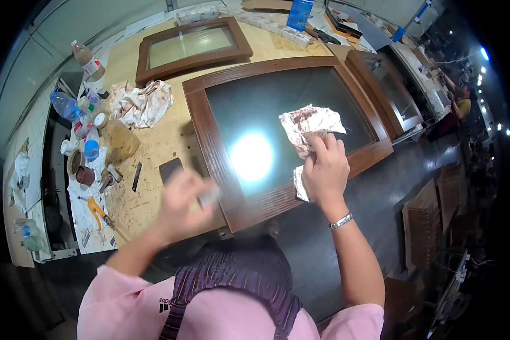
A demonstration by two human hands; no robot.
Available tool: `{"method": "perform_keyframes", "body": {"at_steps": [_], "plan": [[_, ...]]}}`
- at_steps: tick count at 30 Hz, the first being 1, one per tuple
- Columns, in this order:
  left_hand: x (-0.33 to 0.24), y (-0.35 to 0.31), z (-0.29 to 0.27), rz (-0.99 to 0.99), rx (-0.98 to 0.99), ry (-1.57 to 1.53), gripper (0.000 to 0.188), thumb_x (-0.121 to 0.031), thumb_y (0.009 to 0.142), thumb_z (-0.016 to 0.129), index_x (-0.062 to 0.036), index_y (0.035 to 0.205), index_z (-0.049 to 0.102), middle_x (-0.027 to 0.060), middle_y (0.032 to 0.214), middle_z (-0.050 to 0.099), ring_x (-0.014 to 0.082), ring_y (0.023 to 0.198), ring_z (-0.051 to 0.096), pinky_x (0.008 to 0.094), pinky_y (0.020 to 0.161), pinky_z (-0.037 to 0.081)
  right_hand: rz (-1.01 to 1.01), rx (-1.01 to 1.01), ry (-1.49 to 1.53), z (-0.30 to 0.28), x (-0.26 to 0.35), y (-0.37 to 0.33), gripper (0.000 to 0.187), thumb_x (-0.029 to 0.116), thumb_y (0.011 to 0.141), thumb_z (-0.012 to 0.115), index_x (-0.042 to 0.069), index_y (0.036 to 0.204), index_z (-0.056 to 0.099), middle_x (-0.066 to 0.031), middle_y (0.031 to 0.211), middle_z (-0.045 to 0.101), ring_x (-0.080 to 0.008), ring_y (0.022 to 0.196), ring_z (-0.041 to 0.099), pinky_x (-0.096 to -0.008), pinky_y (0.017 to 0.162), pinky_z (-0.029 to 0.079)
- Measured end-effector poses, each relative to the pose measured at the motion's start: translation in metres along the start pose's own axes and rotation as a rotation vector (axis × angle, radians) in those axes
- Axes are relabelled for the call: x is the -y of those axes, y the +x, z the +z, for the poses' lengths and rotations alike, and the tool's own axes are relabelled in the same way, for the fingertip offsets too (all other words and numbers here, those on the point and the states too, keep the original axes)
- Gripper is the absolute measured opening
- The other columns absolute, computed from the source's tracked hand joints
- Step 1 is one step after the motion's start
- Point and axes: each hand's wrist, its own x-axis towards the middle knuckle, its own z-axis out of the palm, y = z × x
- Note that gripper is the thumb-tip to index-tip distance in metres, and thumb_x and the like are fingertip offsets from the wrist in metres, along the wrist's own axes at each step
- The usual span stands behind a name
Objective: The person wipes and sands the wooden frames of glass cabinet doors using a cloth and a sanding block, then uses a screwdriver to tighten components on the frames.
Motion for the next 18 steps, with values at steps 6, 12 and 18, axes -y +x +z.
{"method": "perform_keyframes", "body": {"at_steps": [6, 12, 18], "plan": [[-0.041, -0.018, 0.000, -0.066, -0.073, -0.031, 0.030, -0.005, 0.069, 0.076, -0.0033, 0.098, 0.071, 0.0117, 0.080, 0.057, 0.0267, 0.071, 0.058, 0.0383, 0.059, 0.048, -0.028, 0.003, -0.005, 0.003, -0.005, -0.002, 0.029, 0.002, 0.079, 0.060, 0.013, 0.104, 0.068, -0.0046, 0.100, 0.061, -0.0292, 0.094, 0.058, -0.0427, 0.078, 0.052], [-0.075, -0.049, 0.016, -0.137, 0.011, 0.023, 0.038, -0.005, 0.066, 0.076, -0.0030, 0.103, 0.072, 0.0110, 0.082, 0.058, 0.0268, 0.071, 0.059, 0.0350, 0.063, 0.049, -0.067, -0.002, 0.033, 0.001, -0.012, -0.005, 0.029, 0.004, 0.078, 0.061, 0.012, 0.104, 0.067, -0.0053, 0.104, 0.062, -0.0303, 0.095, 0.059, -0.0432, 0.078, 0.052], [-0.082, -0.047, -0.010, -0.312, -0.057, 0.054, 0.034, 0.000, 0.069, 0.073, -0.0024, 0.103, 0.073, 0.0114, 0.087, 0.059, 0.0267, 0.076, 0.060, 0.0357, 0.066, 0.050, -0.131, -0.033, 0.091, 0.002, -0.015, -0.007, 0.031, 0.007, 0.074, 0.062, 0.010, 0.105, 0.068, -0.0069, 0.108, 0.063, -0.0306, 0.096, 0.060, -0.0428, 0.078, 0.052]]}}
